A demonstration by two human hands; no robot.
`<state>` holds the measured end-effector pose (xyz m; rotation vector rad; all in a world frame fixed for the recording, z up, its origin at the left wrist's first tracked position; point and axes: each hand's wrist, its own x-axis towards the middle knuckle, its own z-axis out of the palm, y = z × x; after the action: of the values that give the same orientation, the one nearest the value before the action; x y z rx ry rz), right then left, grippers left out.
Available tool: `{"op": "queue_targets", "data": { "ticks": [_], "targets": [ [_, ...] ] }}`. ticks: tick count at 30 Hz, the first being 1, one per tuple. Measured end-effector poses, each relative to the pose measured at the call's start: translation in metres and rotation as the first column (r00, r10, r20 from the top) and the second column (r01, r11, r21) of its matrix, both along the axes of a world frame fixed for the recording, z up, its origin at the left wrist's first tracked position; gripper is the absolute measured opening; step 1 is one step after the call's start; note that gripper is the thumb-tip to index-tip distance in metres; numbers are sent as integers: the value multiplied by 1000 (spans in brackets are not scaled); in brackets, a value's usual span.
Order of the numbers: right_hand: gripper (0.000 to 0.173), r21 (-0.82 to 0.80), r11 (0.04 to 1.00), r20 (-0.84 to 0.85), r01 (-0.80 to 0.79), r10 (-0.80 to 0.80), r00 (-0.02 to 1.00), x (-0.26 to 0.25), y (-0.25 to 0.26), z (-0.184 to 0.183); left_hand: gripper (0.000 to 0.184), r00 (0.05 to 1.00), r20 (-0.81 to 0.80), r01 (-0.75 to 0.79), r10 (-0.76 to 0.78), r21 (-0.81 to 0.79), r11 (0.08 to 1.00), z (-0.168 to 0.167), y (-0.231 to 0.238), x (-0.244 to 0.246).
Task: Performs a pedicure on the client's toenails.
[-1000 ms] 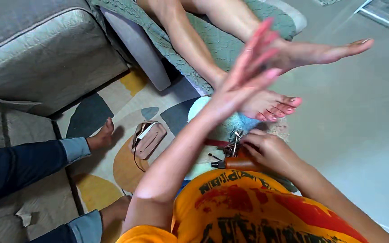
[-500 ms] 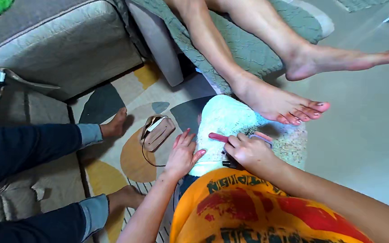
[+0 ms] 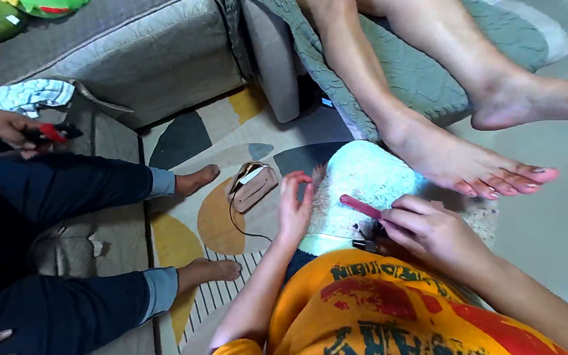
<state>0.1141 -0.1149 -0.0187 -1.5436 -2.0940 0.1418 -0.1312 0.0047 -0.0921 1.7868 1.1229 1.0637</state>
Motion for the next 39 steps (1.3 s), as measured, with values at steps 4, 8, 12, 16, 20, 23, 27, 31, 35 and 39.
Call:
{"op": "queue_targets", "data": {
  "ticks": [4, 8, 12, 16, 20, 23, 27, 31, 35, 39],
  "targets": [
    [13, 87, 970, -586, 226, -133, 799, 20, -28, 18, 23, 920, 386, 98, -73, -46, 994, 44, -2, 21],
    [9, 25, 892, -772, 452, -270, 575, 41, -59, 22, 19, 818, 549, 312, -174, -168, 935, 81, -15, 54],
    [7, 5, 826, -782, 564, -349, 517, 57, -79, 18, 17, 741, 639, 552, -205, -408, 727, 92, -38, 84],
    [9, -9, 793, -732, 609, -420, 536, 67, -88, 5, 22, 767, 624, 618, -149, -657, 433, 100, -49, 106],
    [13, -36, 849, -547, 528, -459, 700, 68, -90, -35, 29, 798, 602, 592, 31, -793, 143, 102, -45, 132],
    [13, -180, 865, -432, 469, -498, 752, 71, -89, -39, 35, 768, 635, 633, 81, -772, 52, 94, -39, 156],
    [9, -71, 942, -743, 329, -269, 612, 65, -65, 20, 30, 713, 690, 694, 121, -720, 18, 88, -35, 184],
    [13, -54, 998, -831, 43, -69, 552, 43, -19, 58, 30, 646, 753, 759, 129, -651, -4, 80, -36, 189],
    [15, -99, 896, -558, 432, -410, 721, 43, 26, 57, 17, 678, 715, 726, 171, -688, -1, 75, -36, 186],
    [16, -12, 864, -447, 503, -455, 770, 42, 28, 50, 17, 654, 737, 747, 167, -665, 6, 72, -31, 185]
  ]
}}
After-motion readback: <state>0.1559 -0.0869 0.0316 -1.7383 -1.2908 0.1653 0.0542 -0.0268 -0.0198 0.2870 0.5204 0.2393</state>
